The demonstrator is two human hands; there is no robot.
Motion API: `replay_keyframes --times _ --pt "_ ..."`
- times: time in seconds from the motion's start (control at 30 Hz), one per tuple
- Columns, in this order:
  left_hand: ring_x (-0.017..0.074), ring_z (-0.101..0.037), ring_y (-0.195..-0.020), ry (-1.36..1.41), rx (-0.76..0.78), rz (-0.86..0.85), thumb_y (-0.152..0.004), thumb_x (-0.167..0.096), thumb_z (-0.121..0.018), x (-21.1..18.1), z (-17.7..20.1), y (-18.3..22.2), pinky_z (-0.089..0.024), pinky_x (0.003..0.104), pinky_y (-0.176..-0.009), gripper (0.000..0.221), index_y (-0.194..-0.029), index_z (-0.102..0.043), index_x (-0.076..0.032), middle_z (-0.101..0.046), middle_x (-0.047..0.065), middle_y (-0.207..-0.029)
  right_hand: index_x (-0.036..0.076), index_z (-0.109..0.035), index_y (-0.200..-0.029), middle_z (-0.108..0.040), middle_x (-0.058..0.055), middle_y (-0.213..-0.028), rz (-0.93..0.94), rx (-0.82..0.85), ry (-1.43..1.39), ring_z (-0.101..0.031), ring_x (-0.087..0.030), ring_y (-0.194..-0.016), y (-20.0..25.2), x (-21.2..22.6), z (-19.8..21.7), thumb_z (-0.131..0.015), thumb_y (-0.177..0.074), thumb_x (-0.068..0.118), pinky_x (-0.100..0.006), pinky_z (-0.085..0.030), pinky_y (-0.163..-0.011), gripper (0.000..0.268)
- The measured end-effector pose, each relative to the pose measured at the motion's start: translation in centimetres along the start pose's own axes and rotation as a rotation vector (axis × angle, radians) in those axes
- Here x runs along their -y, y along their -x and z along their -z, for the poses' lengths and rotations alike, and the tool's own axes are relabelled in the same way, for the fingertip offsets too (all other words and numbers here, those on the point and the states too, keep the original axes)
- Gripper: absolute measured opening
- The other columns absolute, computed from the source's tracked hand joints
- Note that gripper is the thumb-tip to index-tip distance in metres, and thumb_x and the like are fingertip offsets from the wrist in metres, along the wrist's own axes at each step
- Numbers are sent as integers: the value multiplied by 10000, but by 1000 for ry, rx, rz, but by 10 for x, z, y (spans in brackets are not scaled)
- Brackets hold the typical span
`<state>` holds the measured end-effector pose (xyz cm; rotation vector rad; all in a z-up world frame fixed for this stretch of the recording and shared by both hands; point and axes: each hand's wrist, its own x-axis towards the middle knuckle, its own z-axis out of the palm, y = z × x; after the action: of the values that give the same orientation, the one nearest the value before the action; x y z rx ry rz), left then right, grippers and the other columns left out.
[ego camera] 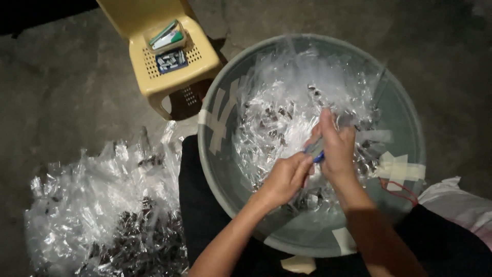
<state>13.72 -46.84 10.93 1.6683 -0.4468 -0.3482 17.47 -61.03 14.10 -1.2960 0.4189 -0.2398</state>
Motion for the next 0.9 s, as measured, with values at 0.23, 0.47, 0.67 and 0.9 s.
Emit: replay_keyframes --times 0.23,0.47,0.67,0.9 --pt "149 -529 -506 269 181 120 -1100 -239 -524 11 18 49 -466 307 -555 277 -894 -618 -80 -572 24 -525 104 -529 -566 -515 -63 -461 98 -156 132 -560 -169 -357 -30 -30 23 -725 -1060 427 -279 -455 -370 622" --pt "180 -569 -637 -310 -251 1046 -985 -364 -516 -11 200 143 -491 310 -556 311 -999 -664 -91 -592 50 -750 77 -626 -975 -628 -26 -817 -147 -63 158 -634 -103 -592 -53 -21 93 -670 -1062 230 -222 -572 -517 182" --pt "410 -698 -732 -1595 -958 787 -1160 -240 -694 197 339 356 -571 470 -652 370 -1303 -638 96 -699 246 -999 8 -733 -1146 -639 -72 -767 -22 78 902 -504 -143 -589 -52 -99 143 -759 -921 193 -276 -417 -508 292" --pt "518 -424 -1270 -961 -1078 911 -994 -43 -507 163 280 242 -346 612 -1045 485 -1443 -398 105 -382 337 -1456 120 -622 -1303 -551 -28 -649 -278 220 746 -432 -123 -454 -64 -140 145 -774 -840 83 -262 -348 -384 488"
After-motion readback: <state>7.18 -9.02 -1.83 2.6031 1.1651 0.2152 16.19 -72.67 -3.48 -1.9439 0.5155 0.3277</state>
